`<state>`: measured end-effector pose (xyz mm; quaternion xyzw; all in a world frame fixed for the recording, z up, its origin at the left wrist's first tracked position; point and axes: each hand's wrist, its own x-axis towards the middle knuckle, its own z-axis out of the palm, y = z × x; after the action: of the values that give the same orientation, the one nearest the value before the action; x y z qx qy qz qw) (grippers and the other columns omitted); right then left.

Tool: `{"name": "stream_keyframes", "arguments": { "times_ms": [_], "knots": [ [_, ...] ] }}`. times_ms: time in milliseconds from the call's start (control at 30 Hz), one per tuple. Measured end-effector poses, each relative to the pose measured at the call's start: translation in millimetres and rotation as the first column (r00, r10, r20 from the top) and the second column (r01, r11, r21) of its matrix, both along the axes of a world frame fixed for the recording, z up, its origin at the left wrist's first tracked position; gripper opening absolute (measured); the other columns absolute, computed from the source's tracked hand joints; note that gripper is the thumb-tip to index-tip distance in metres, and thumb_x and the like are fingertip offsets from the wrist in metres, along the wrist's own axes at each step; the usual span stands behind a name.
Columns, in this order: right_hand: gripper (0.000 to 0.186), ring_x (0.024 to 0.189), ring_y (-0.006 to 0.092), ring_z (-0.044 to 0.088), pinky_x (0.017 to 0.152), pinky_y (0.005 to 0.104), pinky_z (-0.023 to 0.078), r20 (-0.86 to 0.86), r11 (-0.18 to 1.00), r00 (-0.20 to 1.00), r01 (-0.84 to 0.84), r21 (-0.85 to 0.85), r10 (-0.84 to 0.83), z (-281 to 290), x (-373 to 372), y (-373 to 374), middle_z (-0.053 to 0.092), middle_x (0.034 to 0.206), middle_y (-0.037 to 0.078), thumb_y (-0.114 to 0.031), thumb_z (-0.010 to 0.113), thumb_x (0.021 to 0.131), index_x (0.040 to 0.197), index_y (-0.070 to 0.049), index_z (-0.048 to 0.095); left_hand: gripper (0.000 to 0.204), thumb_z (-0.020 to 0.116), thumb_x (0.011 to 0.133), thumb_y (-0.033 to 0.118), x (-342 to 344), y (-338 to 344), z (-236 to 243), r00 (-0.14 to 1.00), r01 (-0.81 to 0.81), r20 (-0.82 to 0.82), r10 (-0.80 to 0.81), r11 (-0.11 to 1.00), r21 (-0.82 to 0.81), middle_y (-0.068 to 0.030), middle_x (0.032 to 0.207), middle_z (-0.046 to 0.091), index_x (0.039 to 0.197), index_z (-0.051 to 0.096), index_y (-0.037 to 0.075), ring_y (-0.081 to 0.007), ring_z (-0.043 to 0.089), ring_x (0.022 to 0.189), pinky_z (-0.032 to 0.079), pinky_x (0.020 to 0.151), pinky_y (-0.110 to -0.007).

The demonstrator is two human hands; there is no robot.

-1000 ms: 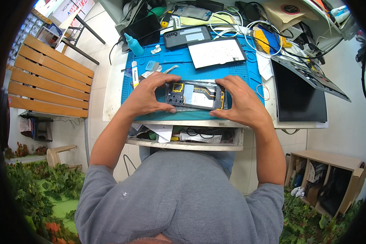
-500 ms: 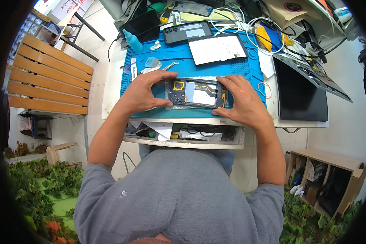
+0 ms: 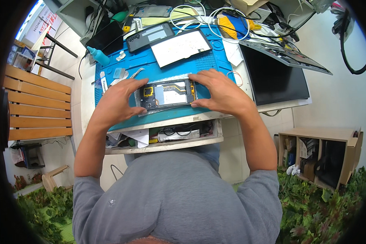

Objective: The person attaches ribbon cables to a mobile phone circuit board and positions components within the phone chassis by hand on a blue mat.

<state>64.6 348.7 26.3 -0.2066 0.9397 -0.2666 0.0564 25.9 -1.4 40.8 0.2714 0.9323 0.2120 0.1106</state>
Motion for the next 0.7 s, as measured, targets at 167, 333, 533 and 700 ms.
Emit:
{"name": "stream_keyframes", "arguments": {
  "times_ms": [167, 333, 533, 700],
  "knots": [
    [0.086, 0.140, 0.0373, 0.067, 0.119, 0.0469, 0.057, 0.006, 0.999, 1.000, -0.014, 0.046, 0.013, -4.5, -5.6, 2.1, 0.074, 0.149, 0.017, -0.036, 0.103, 0.083, 0.159, -0.011, 0.072, 0.086, 0.105, 0.079, 0.025, 1.4, 6.5, 4.5, 1.000, 0.020, 0.020, -0.019, 0.998, -0.051, -0.0141, 0.148, 0.076, 0.158, 0.072, 0.012, -0.0367, 0.073, 0.134, 0.059, 0.117, -0.046],
    [0.087, 0.137, 0.0374, 0.070, 0.117, 0.0466, 0.057, 0.018, 0.999, 1.000, -0.011, 0.051, 0.010, -5.2, -13.3, 1.7, 0.076, 0.145, 0.016, -0.038, 0.103, 0.080, 0.157, -0.010, 0.073, 0.080, 0.105, 0.078, 0.027, 2.8, 13.8, 8.8, 0.998, 0.056, 0.001, -0.056, 0.994, -0.092, -0.0128, 0.139, 0.075, 0.149, 0.076, 0.006, -0.0353, 0.074, 0.127, 0.062, 0.108, -0.046],
    [0.085, 0.131, 0.0369, 0.073, 0.113, 0.0464, 0.058, 0.098, 1.000, 0.995, -0.003, 0.005, 0.003, 0.6, -24.8, -2.9, 0.080, 0.135, 0.016, -0.031, 0.107, 0.070, 0.146, -0.005, 0.080, 0.078, 0.107, 0.074, 0.022, 0.6, 18.6, 5.2, 0.998, 0.054, -0.037, -0.058, 0.994, -0.092, -0.0132, 0.136, 0.074, 0.144, 0.078, 0.003, -0.0353, 0.074, 0.125, 0.062, 0.107, -0.046],
    [0.083, 0.128, 0.0368, 0.074, 0.111, 0.0457, 0.059, 0.107, 0.999, 0.994, -0.003, 0.048, -0.003, 5.6, -25.0, -12.6, 0.081, 0.132, 0.015, -0.024, 0.108, 0.065, 0.141, -0.001, 0.082, 0.077, 0.107, 0.071, 0.017, 0.4, 20.7, 5.7, 0.997, 0.068, -0.021, -0.069, 0.996, -0.054, -0.0141, 0.131, 0.074, 0.140, 0.079, -0.001, -0.0360, 0.073, 0.123, 0.061, 0.106, -0.046]
  ]
}}
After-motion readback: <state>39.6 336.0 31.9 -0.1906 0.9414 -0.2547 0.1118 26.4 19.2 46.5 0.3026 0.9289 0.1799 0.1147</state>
